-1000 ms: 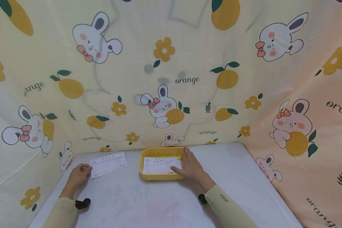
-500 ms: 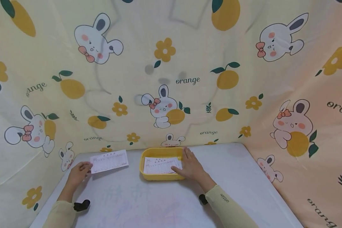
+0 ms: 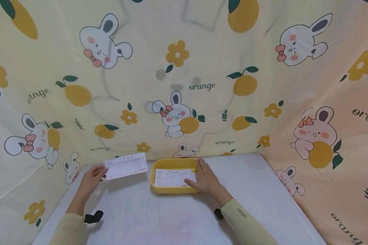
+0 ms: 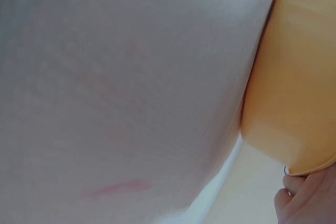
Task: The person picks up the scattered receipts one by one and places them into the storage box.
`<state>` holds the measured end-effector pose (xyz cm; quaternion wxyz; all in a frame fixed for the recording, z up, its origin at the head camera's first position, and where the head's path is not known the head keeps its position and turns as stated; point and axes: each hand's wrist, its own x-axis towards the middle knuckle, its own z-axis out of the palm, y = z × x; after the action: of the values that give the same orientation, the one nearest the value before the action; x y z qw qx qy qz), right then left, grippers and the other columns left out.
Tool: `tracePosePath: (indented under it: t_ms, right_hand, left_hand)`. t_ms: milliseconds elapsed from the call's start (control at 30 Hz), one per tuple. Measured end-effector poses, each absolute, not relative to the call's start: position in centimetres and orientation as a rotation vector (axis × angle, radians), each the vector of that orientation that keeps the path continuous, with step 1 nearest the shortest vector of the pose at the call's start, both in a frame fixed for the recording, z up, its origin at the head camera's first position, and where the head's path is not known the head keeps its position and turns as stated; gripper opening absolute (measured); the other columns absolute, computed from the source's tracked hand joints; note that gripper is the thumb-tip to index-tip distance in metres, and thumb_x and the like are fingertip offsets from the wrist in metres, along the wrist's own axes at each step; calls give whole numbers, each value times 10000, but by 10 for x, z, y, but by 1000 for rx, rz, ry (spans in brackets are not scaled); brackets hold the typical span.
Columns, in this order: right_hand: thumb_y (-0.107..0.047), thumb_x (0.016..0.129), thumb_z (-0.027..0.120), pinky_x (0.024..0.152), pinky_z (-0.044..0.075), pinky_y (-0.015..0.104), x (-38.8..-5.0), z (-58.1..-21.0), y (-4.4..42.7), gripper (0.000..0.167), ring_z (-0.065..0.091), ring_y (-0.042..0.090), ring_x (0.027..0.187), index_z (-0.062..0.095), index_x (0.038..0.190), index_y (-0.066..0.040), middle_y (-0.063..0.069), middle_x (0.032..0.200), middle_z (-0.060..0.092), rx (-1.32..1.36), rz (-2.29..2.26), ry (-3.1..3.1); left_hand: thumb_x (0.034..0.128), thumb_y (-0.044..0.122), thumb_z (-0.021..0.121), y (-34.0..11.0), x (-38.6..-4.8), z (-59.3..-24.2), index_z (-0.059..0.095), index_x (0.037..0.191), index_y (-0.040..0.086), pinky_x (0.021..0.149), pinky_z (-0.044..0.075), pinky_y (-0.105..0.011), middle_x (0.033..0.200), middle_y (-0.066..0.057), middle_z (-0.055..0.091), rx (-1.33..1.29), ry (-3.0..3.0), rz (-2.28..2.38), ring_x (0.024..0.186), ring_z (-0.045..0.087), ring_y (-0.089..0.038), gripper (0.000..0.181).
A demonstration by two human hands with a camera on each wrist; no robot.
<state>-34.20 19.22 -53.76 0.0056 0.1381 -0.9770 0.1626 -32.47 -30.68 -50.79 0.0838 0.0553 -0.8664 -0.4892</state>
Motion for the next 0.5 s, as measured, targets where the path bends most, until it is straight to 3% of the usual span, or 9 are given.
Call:
tracePosePath:
  t_ms: [500]
  right_hand:
    - [-851, 914, 520, 1323, 149, 546, -343, -539, 195, 1252, 123, 401, 1647, 100, 1691, 36, 226, 1782, 92, 469, 508, -3056]
  left_hand:
    - [1088, 209, 668, -259, -324, -488, 631, 1245, -22, 756, 521, -253, 1111, -174, 766, -7, -2527, -1532, 919, 683, -187, 282]
